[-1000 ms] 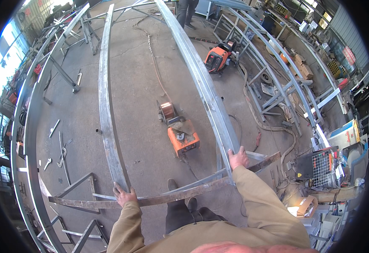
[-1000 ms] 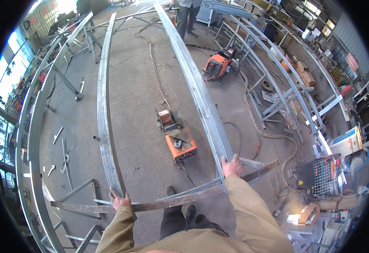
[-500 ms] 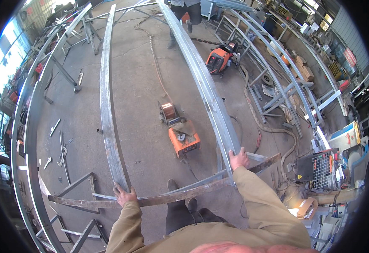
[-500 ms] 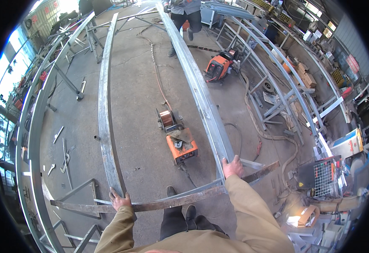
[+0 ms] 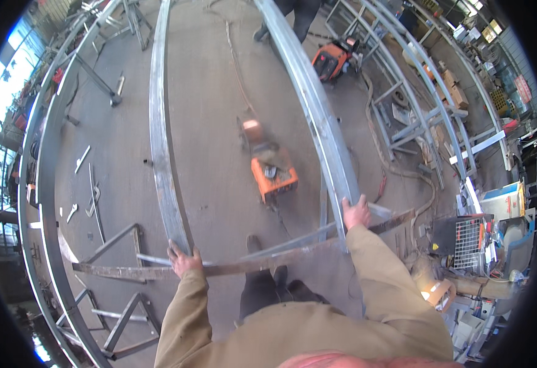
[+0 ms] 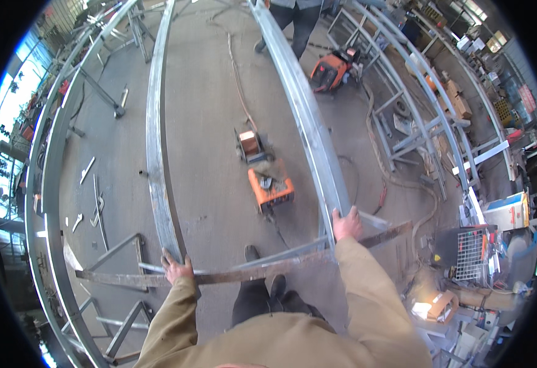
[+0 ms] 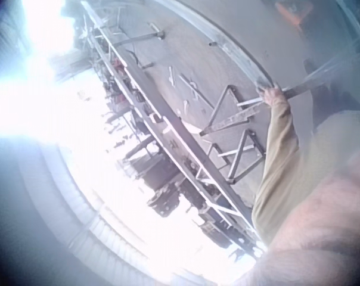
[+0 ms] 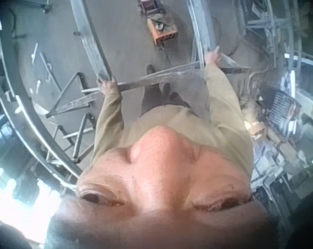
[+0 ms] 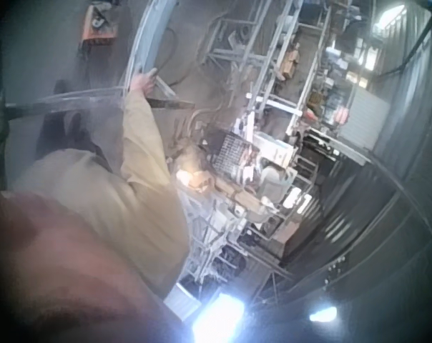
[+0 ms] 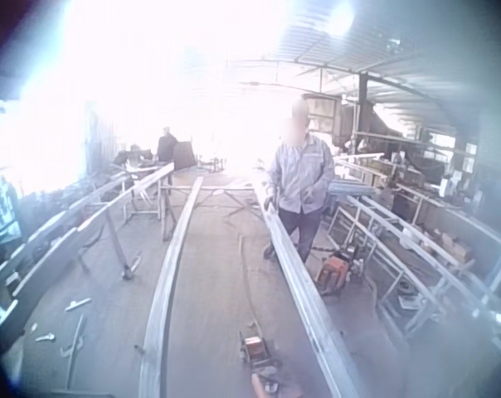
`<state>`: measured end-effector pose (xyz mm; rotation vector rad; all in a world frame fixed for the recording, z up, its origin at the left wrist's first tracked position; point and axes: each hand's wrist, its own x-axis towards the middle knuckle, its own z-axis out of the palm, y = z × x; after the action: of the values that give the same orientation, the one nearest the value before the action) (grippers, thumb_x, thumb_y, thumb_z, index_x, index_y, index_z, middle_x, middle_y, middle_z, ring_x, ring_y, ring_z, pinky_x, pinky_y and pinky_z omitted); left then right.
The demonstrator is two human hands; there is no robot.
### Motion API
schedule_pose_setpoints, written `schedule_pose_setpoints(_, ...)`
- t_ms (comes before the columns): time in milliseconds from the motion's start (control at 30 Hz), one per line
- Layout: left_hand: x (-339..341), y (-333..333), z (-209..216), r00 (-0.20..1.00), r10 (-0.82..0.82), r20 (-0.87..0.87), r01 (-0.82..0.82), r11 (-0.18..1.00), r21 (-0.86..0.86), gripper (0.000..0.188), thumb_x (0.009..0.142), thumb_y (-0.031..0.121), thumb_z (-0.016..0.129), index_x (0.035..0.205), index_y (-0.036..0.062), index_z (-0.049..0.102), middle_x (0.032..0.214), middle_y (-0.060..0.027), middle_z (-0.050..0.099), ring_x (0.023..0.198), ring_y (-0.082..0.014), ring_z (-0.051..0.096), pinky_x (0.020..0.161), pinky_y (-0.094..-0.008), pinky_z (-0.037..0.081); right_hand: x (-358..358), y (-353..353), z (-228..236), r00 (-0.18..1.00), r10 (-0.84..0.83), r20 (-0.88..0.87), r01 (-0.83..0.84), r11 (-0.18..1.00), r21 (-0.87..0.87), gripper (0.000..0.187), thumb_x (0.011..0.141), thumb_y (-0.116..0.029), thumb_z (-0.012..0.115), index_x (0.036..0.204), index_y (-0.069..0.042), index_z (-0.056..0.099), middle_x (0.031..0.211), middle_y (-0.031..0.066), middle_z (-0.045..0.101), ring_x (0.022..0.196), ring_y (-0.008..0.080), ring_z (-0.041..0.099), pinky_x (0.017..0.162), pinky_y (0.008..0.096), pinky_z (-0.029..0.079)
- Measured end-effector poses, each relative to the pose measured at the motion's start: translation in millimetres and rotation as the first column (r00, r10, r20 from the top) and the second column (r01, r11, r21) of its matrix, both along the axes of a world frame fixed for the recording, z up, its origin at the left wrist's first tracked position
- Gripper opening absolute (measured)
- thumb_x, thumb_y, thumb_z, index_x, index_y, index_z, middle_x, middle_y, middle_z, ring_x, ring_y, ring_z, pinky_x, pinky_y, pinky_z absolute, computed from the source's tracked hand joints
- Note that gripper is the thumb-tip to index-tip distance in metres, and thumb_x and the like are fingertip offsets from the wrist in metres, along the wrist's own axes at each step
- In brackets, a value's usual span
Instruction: The person picks up a long metal bar and positions it between two curved metal frame sections on the floor. They adjust the bar's placement by hand to align it with the frame, then hold it in place while another person welds the joint. The person continues to hold and reposition the bar as needed during the welding process.
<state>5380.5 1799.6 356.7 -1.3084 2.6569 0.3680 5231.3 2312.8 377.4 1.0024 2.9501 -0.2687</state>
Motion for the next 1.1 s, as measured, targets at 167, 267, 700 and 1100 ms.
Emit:
schedule_pose_setpoints(167,7,-13,-21,1.000,-0.020,-0.001,0.020,0.999,0.042,0.102,0.086,0.052,0.073,0.166,0.0170,0.021,0.165,-0.0236,0.030,0.148,-0.0393,0.040,0.116,-0.0502,0.041,6,10,-7,0.998,0.059,-0.037,-0.062,0.992,-0.109,0.085,0.092,-0.063,0.062,0.153,-0.007,0.041,0.144,0.0251,0.056,0.131,0.0424,0.056,0.108,0.0505,0.045)
schedule_pose_setpoints(267,13,-22,-36,0.994,-0.090,-0.063,0.090,0.996,-0.017,0.107,0.084,0.055,0.075,0.167,0.0192,0.017,0.162,-0.0259,0.033,0.146,-0.0442,0.038,0.118,-0.0527,0.036,32,10,-12,0.890,0.263,-0.373,-0.239,0.965,0.109,0.063,0.098,-0.046,0.066,0.142,-0.003,0.052,0.127,0.0216,0.066,0.117,0.0395,0.063,0.102,0.0477,0.049)
schedule_pose_setpoints(700,-14,78,-29,0.594,-0.784,0.177,0.530,0.548,0.647,0.094,0.079,0.052,0.082,0.156,0.0149,0.043,0.154,-0.0172,0.048,0.144,-0.0383,0.044,0.117,-0.0517,0.039,157,-53,-94,0.588,-0.602,0.540,0.497,-0.258,-0.828,0.046,0.095,-0.035,0.074,0.128,-0.008,0.057,0.121,0.0095,0.062,0.119,0.0235,0.057,0.109,0.0443,0.044)
schedule_pose_setpoints(1100,-52,105,-52,0.269,-0.889,0.372,0.387,0.453,0.803,0.082,0.073,0.050,0.086,0.143,0.0182,0.057,0.146,-0.0192,0.054,0.130,-0.0406,0.058,0.108,-0.0498,0.049,127,-30,-128,0.419,-0.736,0.532,0.384,-0.387,-0.838,0.029,0.096,-0.031,0.073,0.114,-0.010,0.063,0.107,0.0053,0.066,0.102,0.0235,0.063,0.094,0.0428,0.050)
